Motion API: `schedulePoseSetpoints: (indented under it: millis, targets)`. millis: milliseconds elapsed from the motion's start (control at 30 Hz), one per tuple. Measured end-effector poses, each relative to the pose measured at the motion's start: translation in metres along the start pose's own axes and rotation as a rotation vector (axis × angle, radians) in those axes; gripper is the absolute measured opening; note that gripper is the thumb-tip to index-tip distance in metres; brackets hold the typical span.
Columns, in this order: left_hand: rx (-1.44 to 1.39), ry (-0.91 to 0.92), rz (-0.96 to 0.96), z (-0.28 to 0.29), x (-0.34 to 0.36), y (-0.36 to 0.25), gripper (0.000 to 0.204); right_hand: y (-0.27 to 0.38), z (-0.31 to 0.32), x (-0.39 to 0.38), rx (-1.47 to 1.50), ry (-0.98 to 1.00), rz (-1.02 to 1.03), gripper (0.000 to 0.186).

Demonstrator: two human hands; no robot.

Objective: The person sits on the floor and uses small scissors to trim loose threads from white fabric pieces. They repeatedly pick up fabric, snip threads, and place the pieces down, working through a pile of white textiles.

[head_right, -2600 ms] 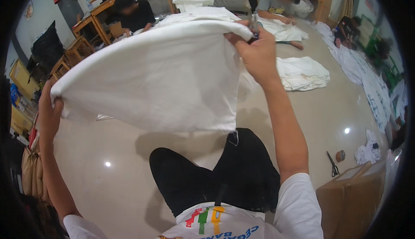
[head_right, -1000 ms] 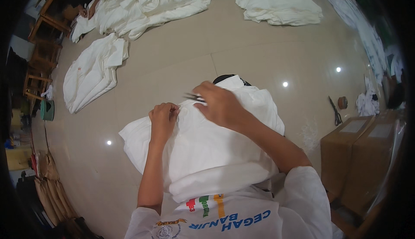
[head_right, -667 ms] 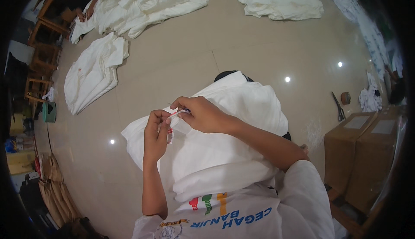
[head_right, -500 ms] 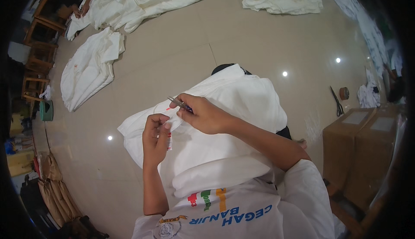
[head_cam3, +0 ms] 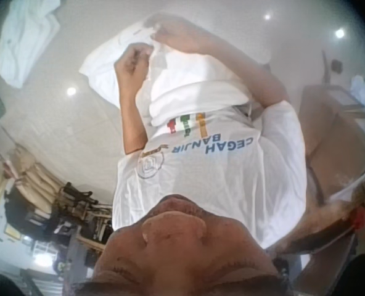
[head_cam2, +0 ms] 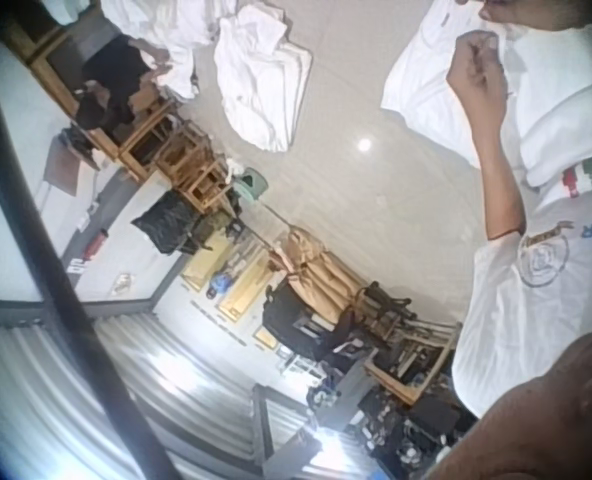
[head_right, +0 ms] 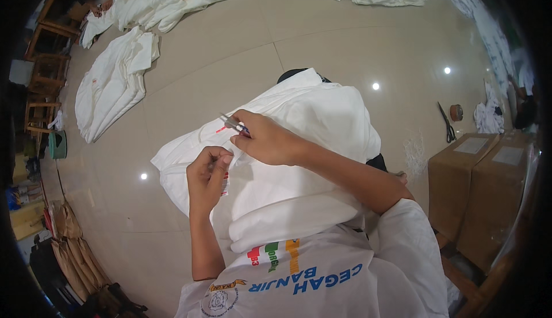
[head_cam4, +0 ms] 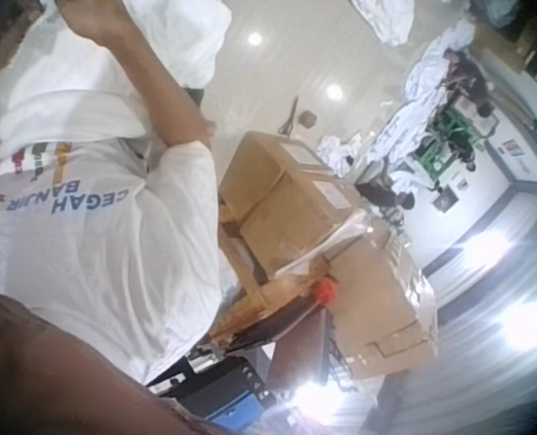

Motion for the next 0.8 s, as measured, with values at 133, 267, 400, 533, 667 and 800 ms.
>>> schedulePoseSetpoints:
  millis: [133,267,400,533,667,800]
  targets:
    - [-0.079,-0.053,0.110,0.004,0.001,0.012,0.020,0.005,0.006,-0.020,0.051,-0.340,0.134,0.048]
    - [-0.191,-0.129,0.208,0.002,0.003,0.006,0.021,-0.017,-0.010,-0.045,0.722,0.184,-0.255,0.058]
    - [-0.162,-0.144,0.190,0.001,0.005,0.008,0.022,-0.028,-0.049,-0.059,0.991,0.411,-0.467,0.055]
    - [-0.157,-0.154,0.167,0.001,0.005,0.010,0.022,-0.034,-0.064,-0.052,1.121,0.483,-0.451,0.051]
    - [-0.160,-0.167,0.152,0.002,0.002,0.008,0.021,-0.030,-0.066,-0.047,1.157,0.502,-0.443,0.049]
    - [-0.153,-0.183,0.098,0.000,0.000,0.009,0.021,-0.030,-0.067,-0.046,1.159,0.508,-0.449,0.047]
Point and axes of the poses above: each hand's wrist, its own x-axis towards the middle knuckle, its own z-axis out of the back of the hand, y = z × x, the point moved 4 cm from there along x, towards the middle knuckle, and after that the axes turned 12 degrees about -z, right-handed, at the moved point
